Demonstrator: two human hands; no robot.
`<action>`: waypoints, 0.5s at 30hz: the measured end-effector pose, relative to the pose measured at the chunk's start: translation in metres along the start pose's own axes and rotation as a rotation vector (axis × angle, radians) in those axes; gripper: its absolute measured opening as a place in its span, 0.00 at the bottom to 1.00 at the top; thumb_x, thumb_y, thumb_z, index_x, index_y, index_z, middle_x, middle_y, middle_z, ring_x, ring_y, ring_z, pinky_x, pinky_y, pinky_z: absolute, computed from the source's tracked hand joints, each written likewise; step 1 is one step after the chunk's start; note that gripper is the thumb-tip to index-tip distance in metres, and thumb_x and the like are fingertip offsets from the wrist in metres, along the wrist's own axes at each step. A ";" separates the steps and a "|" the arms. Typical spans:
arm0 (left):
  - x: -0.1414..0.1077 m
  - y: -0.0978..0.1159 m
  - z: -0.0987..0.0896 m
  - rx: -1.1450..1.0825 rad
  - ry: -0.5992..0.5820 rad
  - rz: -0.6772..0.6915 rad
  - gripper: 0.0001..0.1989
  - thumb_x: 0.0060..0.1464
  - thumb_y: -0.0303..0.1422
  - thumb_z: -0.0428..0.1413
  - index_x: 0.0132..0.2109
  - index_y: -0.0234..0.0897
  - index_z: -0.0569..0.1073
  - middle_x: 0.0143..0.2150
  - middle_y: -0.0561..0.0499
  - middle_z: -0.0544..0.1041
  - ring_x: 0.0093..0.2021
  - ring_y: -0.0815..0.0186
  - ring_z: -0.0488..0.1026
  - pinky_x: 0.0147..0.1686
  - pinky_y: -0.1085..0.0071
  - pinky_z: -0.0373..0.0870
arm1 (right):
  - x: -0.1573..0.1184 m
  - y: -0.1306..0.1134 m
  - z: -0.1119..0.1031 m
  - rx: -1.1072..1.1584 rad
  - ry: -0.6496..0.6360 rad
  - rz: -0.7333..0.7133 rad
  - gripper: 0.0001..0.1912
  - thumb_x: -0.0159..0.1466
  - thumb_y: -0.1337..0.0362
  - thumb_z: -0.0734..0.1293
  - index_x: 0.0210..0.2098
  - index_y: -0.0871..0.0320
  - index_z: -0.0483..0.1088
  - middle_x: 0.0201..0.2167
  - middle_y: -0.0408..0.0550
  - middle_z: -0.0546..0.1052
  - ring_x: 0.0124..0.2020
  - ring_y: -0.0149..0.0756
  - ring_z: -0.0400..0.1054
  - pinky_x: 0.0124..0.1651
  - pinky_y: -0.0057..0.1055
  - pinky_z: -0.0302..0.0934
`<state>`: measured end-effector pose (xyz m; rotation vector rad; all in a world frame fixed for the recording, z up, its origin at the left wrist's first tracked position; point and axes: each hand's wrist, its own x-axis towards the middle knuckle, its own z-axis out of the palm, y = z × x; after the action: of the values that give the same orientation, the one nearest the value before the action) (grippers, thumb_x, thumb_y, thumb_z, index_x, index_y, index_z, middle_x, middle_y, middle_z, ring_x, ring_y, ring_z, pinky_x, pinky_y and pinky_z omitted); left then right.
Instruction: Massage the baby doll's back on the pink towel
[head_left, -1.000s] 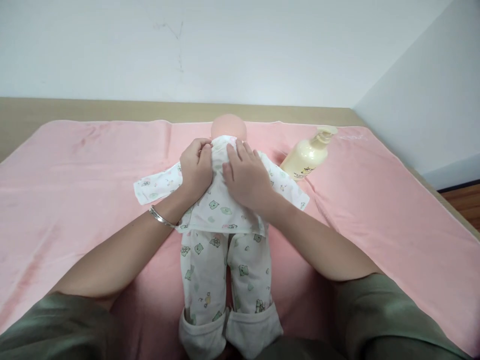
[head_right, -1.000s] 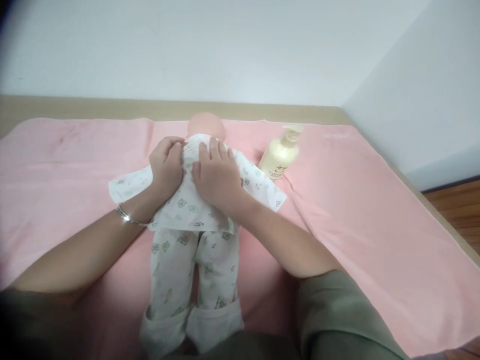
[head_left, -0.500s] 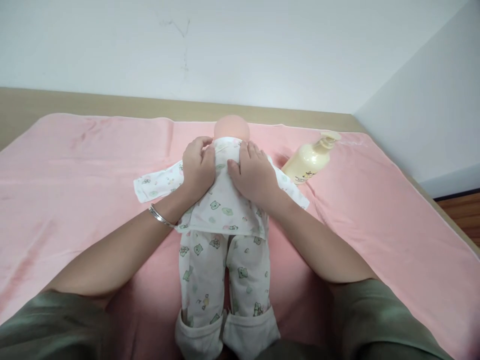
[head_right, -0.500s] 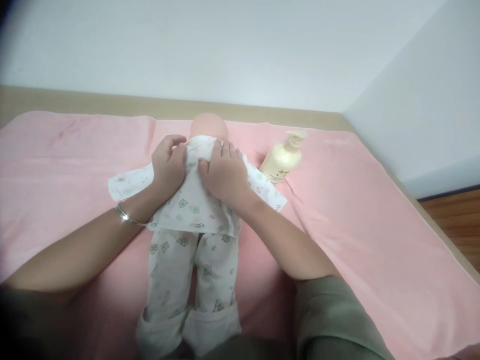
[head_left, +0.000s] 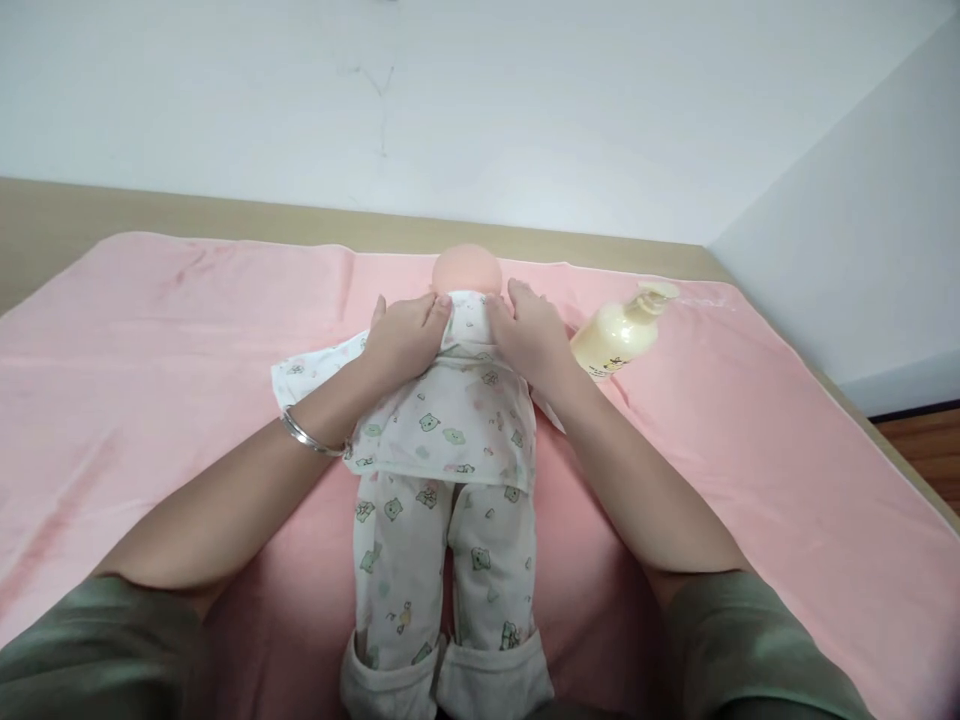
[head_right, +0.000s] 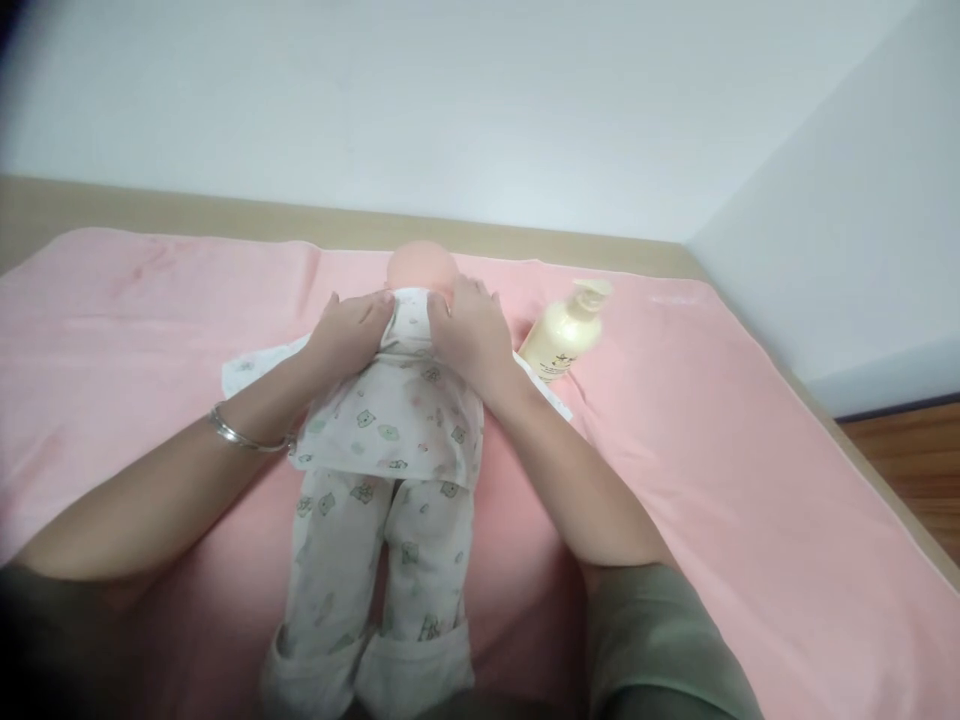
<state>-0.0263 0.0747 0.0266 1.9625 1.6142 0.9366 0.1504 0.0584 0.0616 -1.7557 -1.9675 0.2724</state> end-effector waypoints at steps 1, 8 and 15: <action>-0.004 0.002 0.002 0.052 -0.018 0.016 0.21 0.68 0.44 0.41 0.28 0.41 0.64 0.31 0.47 0.75 0.44 0.50 0.75 0.72 0.30 0.44 | 0.005 0.005 0.007 0.005 -0.043 0.013 0.21 0.74 0.54 0.53 0.46 0.59 0.73 0.51 0.60 0.80 0.58 0.53 0.71 0.65 0.52 0.63; -0.035 0.019 0.015 0.204 0.133 0.122 0.14 0.64 0.39 0.46 0.40 0.36 0.71 0.46 0.33 0.77 0.57 0.41 0.72 0.71 0.36 0.54 | 0.002 0.006 0.012 -0.111 -0.225 0.023 0.35 0.77 0.48 0.47 0.45 0.65 0.78 0.49 0.67 0.82 0.61 0.57 0.72 0.73 0.61 0.49; -0.004 0.001 0.003 0.132 0.010 -0.010 0.10 0.56 0.39 0.55 0.30 0.41 0.64 0.37 0.40 0.76 0.50 0.41 0.74 0.68 0.29 0.52 | -0.034 -0.024 0.006 -0.309 -0.122 -0.105 0.28 0.77 0.58 0.50 0.51 0.71 0.75 0.49 0.68 0.81 0.55 0.57 0.75 0.73 0.58 0.51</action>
<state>-0.0238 0.0708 0.0246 2.0376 1.7298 0.8574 0.1280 0.0224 0.0600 -1.8498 -2.2818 0.0402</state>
